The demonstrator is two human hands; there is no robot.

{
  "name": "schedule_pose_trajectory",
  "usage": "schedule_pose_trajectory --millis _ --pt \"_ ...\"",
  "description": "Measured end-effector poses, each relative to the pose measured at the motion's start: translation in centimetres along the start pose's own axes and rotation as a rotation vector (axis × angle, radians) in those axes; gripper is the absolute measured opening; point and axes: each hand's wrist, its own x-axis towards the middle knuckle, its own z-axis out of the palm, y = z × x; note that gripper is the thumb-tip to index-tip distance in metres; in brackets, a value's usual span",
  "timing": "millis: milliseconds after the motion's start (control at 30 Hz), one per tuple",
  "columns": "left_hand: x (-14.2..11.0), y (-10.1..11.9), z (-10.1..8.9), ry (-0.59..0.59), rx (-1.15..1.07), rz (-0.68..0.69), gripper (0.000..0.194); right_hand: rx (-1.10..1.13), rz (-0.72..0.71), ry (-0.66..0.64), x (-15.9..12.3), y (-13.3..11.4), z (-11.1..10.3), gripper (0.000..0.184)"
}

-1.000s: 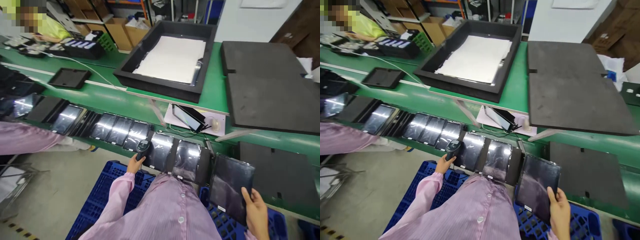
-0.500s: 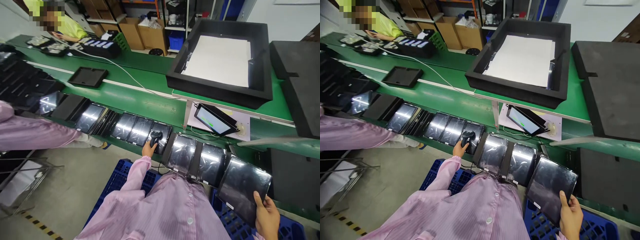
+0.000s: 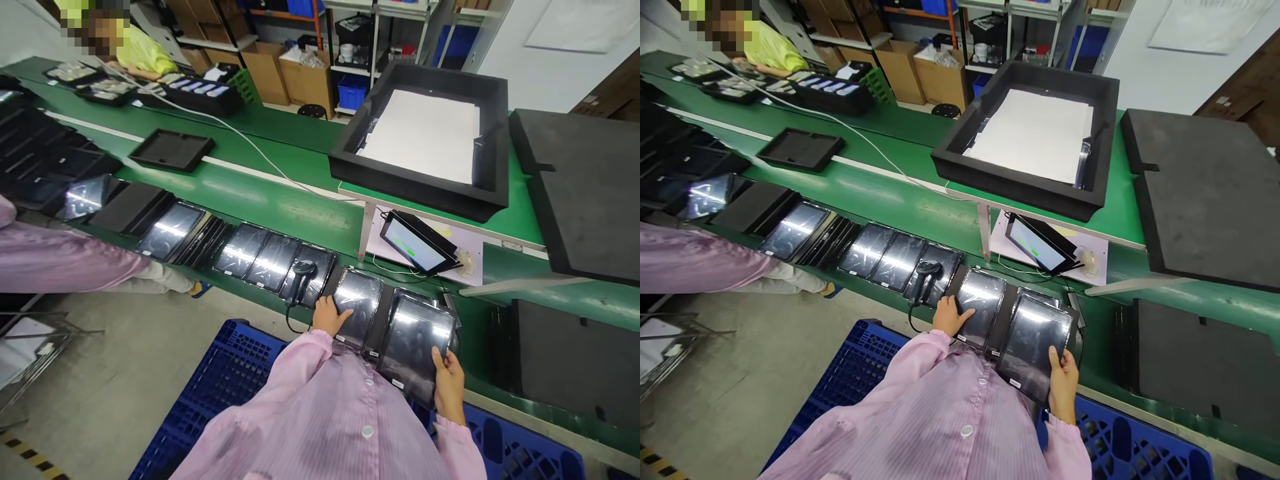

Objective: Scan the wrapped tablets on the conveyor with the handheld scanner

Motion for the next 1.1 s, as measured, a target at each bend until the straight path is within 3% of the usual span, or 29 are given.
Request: schedule_pose_trajectory --millis 67,133,233,367,533,633,733,900,1100 --pt "0.7 2.1 0.3 -0.043 0.059 -0.093 0.07 -0.006 -0.018 -0.02 0.4 0.2 0.8 0.063" --pt "1.8 2.7 0.3 -0.09 0.009 -0.166 0.07 -0.012 -0.031 -0.031 1.0 0.4 0.9 0.061" --pt "3.2 1.6 -0.1 -0.135 -0.125 -0.211 0.065 -0.018 -0.048 -0.036 1.9 0.6 0.4 0.058" --pt "3.7 -1.6 -0.8 -0.113 -0.267 -0.148 0.043 -0.013 -0.03 -0.08 2.7 0.6 0.8 0.059" --pt "4.5 -4.9 -1.1 -0.011 -0.419 -0.129 0.042 -0.025 -0.071 -0.184 2.8 1.4 5.6 0.057" --pt "5.0 -5.8 -0.8 -0.013 -0.493 -0.137 0.041 -0.028 -0.079 -0.23 2.9 2.4 9.3 0.056" --pt "5.2 -6.2 -0.3 -0.018 -0.54 -0.158 0.04 -0.052 -0.097 -0.229 3.0 3.3 11.3 0.051" --pt "5.0 -6.1 0.3 -0.045 -0.563 -0.199 0.043 -0.122 -0.114 -0.208 3.4 4.0 11.0 0.05" --pt "4.9 -5.7 0.0 -0.085 -0.527 -0.22 0.051 -0.236 -0.142 -0.272 4.2 3.6 10.3 0.053"
